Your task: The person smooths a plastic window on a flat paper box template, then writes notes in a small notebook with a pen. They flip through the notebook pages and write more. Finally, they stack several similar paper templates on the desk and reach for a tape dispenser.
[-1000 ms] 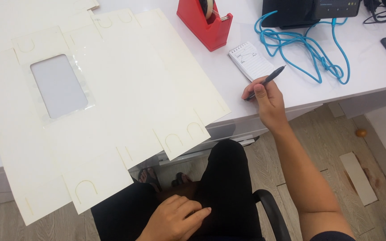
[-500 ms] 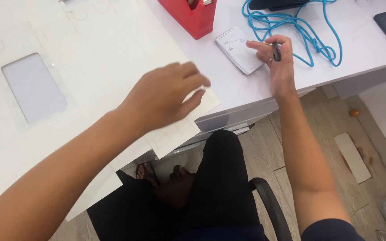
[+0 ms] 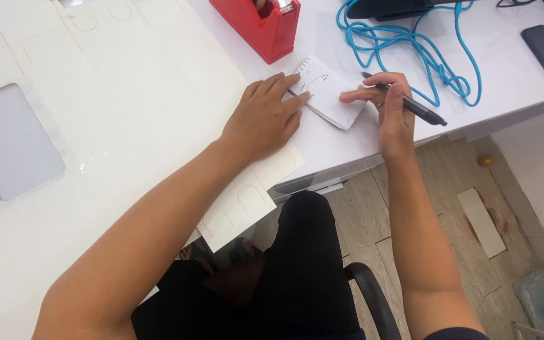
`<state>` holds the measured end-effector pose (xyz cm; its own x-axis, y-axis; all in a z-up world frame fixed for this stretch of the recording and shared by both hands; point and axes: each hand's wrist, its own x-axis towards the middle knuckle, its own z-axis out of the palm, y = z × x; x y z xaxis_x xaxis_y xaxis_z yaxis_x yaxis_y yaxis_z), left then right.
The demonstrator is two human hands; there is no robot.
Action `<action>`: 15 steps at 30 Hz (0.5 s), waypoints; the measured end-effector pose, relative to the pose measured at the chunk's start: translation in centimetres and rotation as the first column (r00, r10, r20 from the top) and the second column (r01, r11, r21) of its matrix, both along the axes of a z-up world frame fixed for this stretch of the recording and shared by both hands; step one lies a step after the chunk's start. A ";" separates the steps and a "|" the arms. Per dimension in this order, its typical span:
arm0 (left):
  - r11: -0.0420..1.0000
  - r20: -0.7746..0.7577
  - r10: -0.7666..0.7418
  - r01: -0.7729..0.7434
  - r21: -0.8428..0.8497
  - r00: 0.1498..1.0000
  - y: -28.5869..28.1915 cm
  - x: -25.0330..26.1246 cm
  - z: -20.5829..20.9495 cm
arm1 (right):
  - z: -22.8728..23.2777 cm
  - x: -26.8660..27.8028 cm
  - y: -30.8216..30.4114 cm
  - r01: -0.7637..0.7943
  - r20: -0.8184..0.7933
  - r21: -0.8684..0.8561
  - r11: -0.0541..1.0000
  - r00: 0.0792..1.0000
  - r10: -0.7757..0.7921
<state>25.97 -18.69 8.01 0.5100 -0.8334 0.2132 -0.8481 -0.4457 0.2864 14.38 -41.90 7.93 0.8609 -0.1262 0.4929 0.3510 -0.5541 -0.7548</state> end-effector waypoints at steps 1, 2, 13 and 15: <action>1.000 0.007 -0.003 0.003 0.028 1.000 0.0 0.0 0.4 | 0.1 0.0 0.0 0.087 0.031 -0.008 0.996 0.996 -0.087; 1.000 0.007 -0.002 0.002 0.028 1.000 0.1 0.3 0.3 | 0.6 0.3 0.6 0.086 0.031 -0.009 0.996 0.996 -0.086; 0.972 -0.135 0.061 -0.090 -0.217 0.989 -0.6 1.8 -2.0 | 0.8 -0.2 2.1 0.106 -0.040 -0.117 0.987 0.993 -0.111; 0.967 -0.145 0.057 -0.091 -0.236 0.988 -0.6 1.8 -1.8 | 0.5 0.0 1.7 0.099 -0.026 -0.090 0.991 0.995 -0.101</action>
